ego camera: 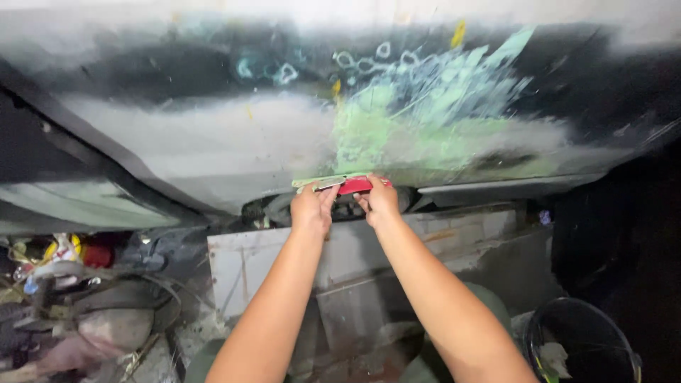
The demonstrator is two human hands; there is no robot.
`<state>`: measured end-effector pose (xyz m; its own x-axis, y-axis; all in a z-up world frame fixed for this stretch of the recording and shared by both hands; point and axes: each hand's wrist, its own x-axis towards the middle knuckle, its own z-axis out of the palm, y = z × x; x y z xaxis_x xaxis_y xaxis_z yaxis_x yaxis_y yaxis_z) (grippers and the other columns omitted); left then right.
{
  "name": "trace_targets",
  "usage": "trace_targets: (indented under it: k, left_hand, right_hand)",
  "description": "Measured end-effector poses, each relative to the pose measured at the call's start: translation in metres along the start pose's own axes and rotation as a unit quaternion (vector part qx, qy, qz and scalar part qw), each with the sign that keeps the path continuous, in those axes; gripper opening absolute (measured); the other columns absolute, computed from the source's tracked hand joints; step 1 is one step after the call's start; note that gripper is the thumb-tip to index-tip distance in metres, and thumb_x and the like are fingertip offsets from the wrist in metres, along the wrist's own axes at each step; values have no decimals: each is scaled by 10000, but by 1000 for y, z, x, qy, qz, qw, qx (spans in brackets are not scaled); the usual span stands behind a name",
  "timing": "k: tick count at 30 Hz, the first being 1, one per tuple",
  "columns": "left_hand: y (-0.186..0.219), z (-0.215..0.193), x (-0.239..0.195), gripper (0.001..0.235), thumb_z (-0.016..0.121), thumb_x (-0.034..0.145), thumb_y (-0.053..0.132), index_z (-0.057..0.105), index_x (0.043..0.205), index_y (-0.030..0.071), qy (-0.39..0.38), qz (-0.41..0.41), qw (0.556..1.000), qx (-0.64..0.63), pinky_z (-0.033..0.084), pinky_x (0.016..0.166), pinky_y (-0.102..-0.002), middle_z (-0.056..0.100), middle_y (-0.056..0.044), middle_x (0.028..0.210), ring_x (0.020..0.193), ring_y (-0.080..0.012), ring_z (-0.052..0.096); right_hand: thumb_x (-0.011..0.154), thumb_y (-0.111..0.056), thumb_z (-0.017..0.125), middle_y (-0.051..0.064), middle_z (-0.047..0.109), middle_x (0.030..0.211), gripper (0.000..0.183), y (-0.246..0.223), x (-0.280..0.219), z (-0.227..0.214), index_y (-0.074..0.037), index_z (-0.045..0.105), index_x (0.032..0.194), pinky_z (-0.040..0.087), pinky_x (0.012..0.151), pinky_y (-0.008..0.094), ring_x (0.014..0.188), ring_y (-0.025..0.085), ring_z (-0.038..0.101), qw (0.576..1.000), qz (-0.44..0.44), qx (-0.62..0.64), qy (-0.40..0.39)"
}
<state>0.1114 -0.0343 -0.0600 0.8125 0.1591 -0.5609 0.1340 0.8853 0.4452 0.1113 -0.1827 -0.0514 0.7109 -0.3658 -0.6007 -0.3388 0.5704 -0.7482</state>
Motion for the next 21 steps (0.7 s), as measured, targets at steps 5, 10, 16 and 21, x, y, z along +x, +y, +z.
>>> trace_targets:
  k: [5, 10, 16, 21]
  left_hand:
    - [34, 29, 25, 422, 495, 1004, 32, 343, 1368, -116, -21, -47, 998, -22, 559, 964, -645, 537, -375, 1175, 1110, -584, 628]
    - [84, 80, -66, 378, 504, 992, 67, 417, 1326, -89, -19, -38, 997, 59, 600, 897, -614, 611, -310, 1084, 1019, -510, 707]
    - [138, 143, -198, 452, 557, 965, 20, 394, 1358, -132, -98, 14, 995, 18, 574, 966, -614, 548, -359, 1215, 1111, -549, 661]
    - [154, 144, -273, 488, 602, 927, 76, 542, 1407, 11, -116, 191, 974, -46, 631, 861, -426, 682, -212, 1345, 1160, -341, 695]
  right_hand:
    - [899, -279, 753, 171, 655, 981, 412, -33, -5, 12, -32, 571, 1173, 650, 549, 297, 632, 253, 730, 997, -56, -44, 7]
    - [935, -235, 676, 66, 603, 781, 216, -102, -80, 28, -80, 539, 998, 530, 405, 181, 503, 157, 684, 991, -129, -14, -25]
    - [894, -177, 762, 94, 624, 792, 227, -170, -169, 30, -34, 591, 941, 600, 472, 261, 589, 222, 689, 971, -206, 72, -94]
    - [1074, -290, 589, -103, 492, 825, 230, -242, -253, 2, -189, 514, 882, 435, 749, 263, 815, 40, 476, 780, -596, -124, -144]
